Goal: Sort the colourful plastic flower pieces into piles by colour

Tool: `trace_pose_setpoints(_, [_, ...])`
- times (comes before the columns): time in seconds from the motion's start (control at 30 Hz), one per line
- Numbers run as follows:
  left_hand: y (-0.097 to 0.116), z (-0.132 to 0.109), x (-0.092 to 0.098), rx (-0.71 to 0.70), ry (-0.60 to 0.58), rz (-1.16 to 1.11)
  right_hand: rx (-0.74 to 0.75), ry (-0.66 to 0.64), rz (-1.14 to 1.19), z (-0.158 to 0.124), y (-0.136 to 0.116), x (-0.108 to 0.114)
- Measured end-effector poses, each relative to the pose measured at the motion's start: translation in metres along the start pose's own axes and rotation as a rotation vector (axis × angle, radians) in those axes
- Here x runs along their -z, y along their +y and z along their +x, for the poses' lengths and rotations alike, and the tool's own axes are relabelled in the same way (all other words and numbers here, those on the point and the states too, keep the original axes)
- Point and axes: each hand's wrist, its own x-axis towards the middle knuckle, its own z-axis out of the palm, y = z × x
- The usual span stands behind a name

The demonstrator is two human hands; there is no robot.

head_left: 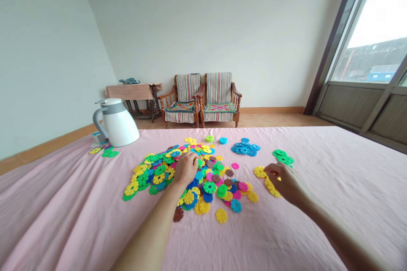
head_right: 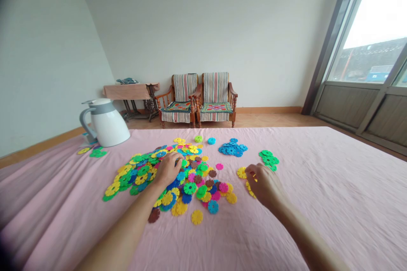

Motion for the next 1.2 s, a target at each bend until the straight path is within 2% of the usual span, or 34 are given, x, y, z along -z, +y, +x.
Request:
trace_pose_setpoints(0.07, [0.0, 0.0, 0.0, 0.0, -0.001, 0.002, 0.082, -0.044, 0.042, -0.001, -0.023, -0.006])
trace_pose_setpoints(0.2, [0.001, 0.0, 0.001, -0.002, -0.005, 0.005, 0.304, -0.19, 0.189, -0.007, -0.084, -0.014])
trace_pose_setpoints(0.3, [0.001, 0.0, 0.001, -0.005, -0.006, 0.01, 0.429, -0.302, 0.2, -0.012, -0.123, -0.019])
trace_pose_setpoints(0.37, [0.001, -0.001, 0.001, -0.002, -0.002, 0.015, 0.466, -0.345, 0.152, -0.014, -0.138, -0.025])
trace_pose_setpoints(0.47, [0.002, -0.001, 0.0, 0.002, 0.004, 0.021, 0.479, -0.361, 0.032, -0.014, -0.145, -0.036])
trace_pose_setpoints(0.63, [0.002, -0.001, 0.0, -0.003, 0.004, 0.025, 0.588, -0.301, -0.096, -0.019, -0.141, -0.045])
trace_pose_setpoints(0.73, [0.001, -0.001, -0.001, -0.004, 0.004, 0.027, 0.662, -0.205, -0.189, -0.024, -0.14, -0.045])
trace_pose_setpoints(0.8, [0.001, -0.001, -0.001, -0.005, 0.003, 0.029, 0.643, -0.136, -0.219, -0.024, -0.14, -0.044])
trace_pose_setpoints(0.87, [0.001, 0.0, 0.0, -0.007, 0.002, 0.032, 0.547, -0.082, -0.217, -0.021, -0.137, -0.042])
trace_pose_setpoints(0.97, [0.001, 0.0, 0.0, -0.009, 0.0, 0.033, 0.31, -0.01, -0.2, -0.006, -0.117, -0.033])
trace_pose_setpoints(1.03, [0.0, 0.0, 0.0, -0.014, -0.001, 0.033, 0.165, 0.04, -0.209, 0.008, -0.091, -0.022])
trace_pose_setpoints(1.2, [-0.001, -0.001, 0.0, -0.031, 0.002, 0.038, -0.196, 0.149, -0.285, 0.037, -0.009, 0.008])
